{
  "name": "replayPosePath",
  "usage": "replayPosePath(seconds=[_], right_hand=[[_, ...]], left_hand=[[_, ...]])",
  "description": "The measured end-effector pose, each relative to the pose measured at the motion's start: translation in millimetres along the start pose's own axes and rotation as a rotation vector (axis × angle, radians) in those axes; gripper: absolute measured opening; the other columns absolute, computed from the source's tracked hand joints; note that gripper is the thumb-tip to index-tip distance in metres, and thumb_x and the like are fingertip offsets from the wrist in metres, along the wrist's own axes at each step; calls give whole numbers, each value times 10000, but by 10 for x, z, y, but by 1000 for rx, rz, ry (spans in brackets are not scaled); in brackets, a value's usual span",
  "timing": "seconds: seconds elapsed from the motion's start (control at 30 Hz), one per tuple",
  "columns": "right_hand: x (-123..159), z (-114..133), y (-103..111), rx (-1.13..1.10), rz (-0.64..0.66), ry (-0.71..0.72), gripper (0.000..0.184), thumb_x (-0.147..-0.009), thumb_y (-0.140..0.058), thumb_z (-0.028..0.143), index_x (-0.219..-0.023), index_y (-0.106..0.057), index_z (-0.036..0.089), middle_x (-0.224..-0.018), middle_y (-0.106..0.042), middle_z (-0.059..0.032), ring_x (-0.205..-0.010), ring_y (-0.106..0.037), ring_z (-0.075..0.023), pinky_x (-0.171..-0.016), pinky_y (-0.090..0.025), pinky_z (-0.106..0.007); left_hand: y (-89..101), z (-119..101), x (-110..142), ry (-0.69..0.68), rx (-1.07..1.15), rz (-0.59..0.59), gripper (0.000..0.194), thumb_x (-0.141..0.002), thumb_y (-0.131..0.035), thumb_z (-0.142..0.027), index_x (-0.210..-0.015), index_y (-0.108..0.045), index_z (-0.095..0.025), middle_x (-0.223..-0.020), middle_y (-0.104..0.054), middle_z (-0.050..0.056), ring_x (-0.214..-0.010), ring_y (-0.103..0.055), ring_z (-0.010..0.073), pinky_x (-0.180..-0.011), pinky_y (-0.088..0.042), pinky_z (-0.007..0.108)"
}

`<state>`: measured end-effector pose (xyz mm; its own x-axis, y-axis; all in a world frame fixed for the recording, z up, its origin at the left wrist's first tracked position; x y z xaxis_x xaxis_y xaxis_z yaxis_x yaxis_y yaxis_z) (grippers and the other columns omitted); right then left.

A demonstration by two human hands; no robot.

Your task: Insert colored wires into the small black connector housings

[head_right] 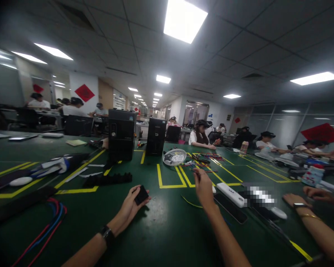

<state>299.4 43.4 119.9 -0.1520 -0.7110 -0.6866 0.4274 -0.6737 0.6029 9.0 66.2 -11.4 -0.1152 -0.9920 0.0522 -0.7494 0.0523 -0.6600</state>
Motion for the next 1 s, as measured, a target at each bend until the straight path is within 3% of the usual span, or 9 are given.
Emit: replayPosePath(seconds=[0.13,0.2,0.27,0.4,0.57,0.7,1.0], right_hand=[[168,946,-567,-273,263,210,227,-874,-456,248,-979,-653,203,-994,-675,-73,-892,-615,-205,-801,-445,-299],[310,1221,-847,-323,344,210,190,-844,-491,215,-933,-659,203,-916,-690,-54,-818,-627,-189,-755,-453,-287],[456,1338,-1078,-356,393,160,151,-809,-520,192,-892,-645,197,-843,-695,-41,-748,-630,-178,-699,-453,-275],[700,1313,-1319,-515,491,55,102,-778,-534,182,-867,-584,188,-713,-691,-12,-621,-616,-150,-595,-429,-240],[829,1198,-1388,-751,627,-151,196,-799,-542,295,-945,-569,167,-748,-704,-25,-398,-462,-86,-412,-327,-209],[848,1208,-1426,-873,671,-280,277,-790,-566,420,-817,-581,144,-675,-680,-34,-376,-389,-59,-384,-280,-192],[889,1238,-1449,-947,702,-317,339,-798,-529,488,-788,-565,151,-551,-606,16,-345,-357,-53,-356,-233,-179]], left_hand=[[27,-81,-28,-28,97,-38,204,-878,-543,-244,-1047,-441,-195,-928,-652,102,-789,-688,195,-793,-542,383],[42,-130,-35,-48,144,-51,168,-889,-519,-231,-1040,-458,-190,-933,-655,108,-829,-681,201,-801,-538,387],[56,-177,-38,-67,184,-59,146,-900,-491,-229,-1039,-479,-185,-933,-656,110,-865,-671,205,-807,-534,394],[52,-241,-26,-92,205,-67,157,-907,-467,-243,-1045,-496,-175,-896,-659,107,-862,-663,204,-814,-521,396],[-35,-252,17,-91,195,-12,204,-901,-474,-244,-1091,-494,-177,-898,-653,99,-831,-656,188,-827,-499,374],[-65,-231,35,-97,193,26,260,-883,-510,-297,-1118,-507,-184,-930,-642,99,-862,-643,192,-833,-487,367],[-79,-171,30,-107,184,83,291,-885,-501,-321,-1149,-496,-198,-1064,-632,124,-982,-626,234,-867,-481,410]])
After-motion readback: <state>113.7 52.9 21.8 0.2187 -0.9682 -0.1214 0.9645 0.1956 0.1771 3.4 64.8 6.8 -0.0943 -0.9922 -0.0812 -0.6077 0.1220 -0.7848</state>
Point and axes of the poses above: each hand's wrist, its own x-axis away from the middle knuckle, its own y-axis out of the back of the hand, z = x × y, the point moved 6 cm from there along -x, towards the middle knuckle
